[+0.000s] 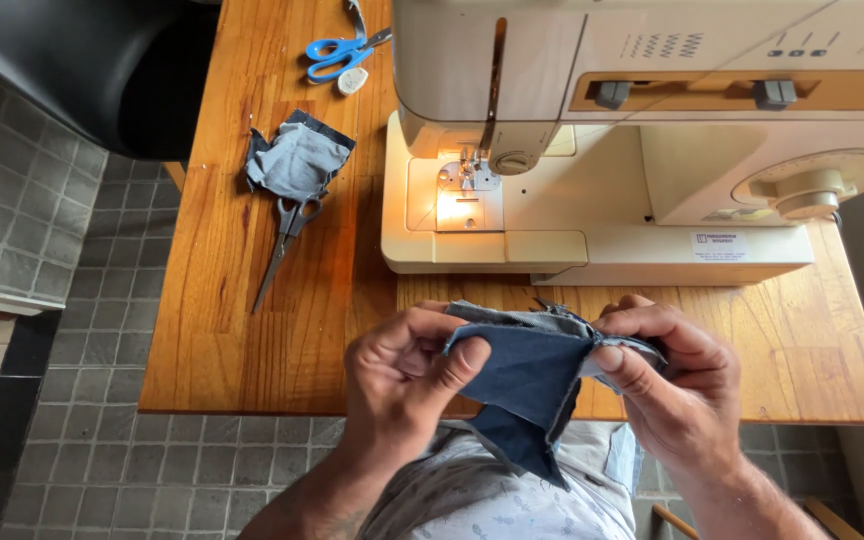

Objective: Sewing denim fabric pieces together and trimming the edges and threads with scissors.

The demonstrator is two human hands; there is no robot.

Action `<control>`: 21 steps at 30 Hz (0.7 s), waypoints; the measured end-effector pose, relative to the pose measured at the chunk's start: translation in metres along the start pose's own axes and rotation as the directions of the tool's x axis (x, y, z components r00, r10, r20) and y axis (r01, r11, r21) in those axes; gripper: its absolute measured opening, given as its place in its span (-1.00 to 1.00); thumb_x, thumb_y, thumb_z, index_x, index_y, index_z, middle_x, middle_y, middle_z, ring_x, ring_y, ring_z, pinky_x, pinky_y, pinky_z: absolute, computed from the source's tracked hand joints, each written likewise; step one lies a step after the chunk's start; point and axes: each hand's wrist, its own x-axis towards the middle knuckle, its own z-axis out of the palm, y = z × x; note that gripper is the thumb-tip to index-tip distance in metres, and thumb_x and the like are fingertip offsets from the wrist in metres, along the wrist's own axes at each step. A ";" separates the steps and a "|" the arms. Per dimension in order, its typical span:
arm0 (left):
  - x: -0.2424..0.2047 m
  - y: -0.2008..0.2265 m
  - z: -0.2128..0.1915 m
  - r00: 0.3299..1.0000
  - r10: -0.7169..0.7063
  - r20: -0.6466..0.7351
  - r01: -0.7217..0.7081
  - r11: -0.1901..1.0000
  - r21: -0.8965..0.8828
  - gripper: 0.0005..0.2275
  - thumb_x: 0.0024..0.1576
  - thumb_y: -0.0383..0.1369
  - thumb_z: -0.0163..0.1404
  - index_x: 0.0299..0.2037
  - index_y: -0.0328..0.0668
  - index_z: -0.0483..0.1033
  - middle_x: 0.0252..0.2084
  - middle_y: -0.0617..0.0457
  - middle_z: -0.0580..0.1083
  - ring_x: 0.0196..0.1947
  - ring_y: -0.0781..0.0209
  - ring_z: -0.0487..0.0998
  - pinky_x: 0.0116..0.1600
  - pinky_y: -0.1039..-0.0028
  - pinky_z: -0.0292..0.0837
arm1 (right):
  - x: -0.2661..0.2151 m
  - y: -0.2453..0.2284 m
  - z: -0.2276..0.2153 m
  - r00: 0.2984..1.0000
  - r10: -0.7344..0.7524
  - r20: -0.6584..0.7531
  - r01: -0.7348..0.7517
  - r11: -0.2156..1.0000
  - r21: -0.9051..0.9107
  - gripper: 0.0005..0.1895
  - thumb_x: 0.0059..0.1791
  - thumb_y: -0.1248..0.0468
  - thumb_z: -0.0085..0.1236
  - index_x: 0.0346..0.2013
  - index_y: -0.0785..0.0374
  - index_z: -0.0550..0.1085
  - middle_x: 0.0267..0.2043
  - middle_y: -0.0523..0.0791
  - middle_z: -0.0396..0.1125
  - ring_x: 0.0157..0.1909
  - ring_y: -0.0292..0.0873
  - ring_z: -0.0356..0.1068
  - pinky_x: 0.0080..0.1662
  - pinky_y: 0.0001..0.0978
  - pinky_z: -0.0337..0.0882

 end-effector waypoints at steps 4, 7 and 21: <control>0.000 -0.009 -0.012 0.992 -0.113 -0.062 0.109 0.992 -0.067 -0.84 0.16 -0.37 0.47 -0.19 -0.20 0.75 -0.04 -0.05 0.71 -0.25 0.28 0.78 -0.14 0.57 0.78 | 0.000 0.003 -0.005 1.000 0.016 -0.005 -0.016 0.998 0.060 -0.73 0.07 0.48 0.46 0.07 0.45 0.67 -0.08 0.04 0.61 -0.10 -0.15 0.66 0.00 -0.46 0.77; 0.002 -0.012 -0.015 0.994 -0.111 -0.010 0.107 0.977 -0.187 -0.83 0.10 -0.58 0.46 -0.17 -0.28 0.75 0.02 -0.08 0.70 -0.09 0.15 0.83 0.10 0.43 0.89 | 0.002 0.001 -0.004 1.000 0.018 0.022 -0.019 0.996 0.084 -0.77 0.10 0.48 0.43 0.05 0.44 0.66 -0.14 0.04 0.56 -0.16 -0.16 0.60 -0.10 -0.51 0.69; 0.000 -0.012 -0.012 0.987 -0.139 -0.087 0.131 0.987 -0.092 -0.82 0.07 -0.38 0.52 -0.30 -0.21 0.75 -0.02 -0.12 0.73 -0.23 0.22 0.80 -0.09 0.48 0.85 | 0.003 0.004 -0.010 0.998 0.019 -0.057 -0.018 1.000 0.019 -0.77 0.06 0.44 0.47 0.01 0.36 0.67 -0.14 -0.02 0.55 -0.17 -0.21 0.53 -0.16 -0.48 0.57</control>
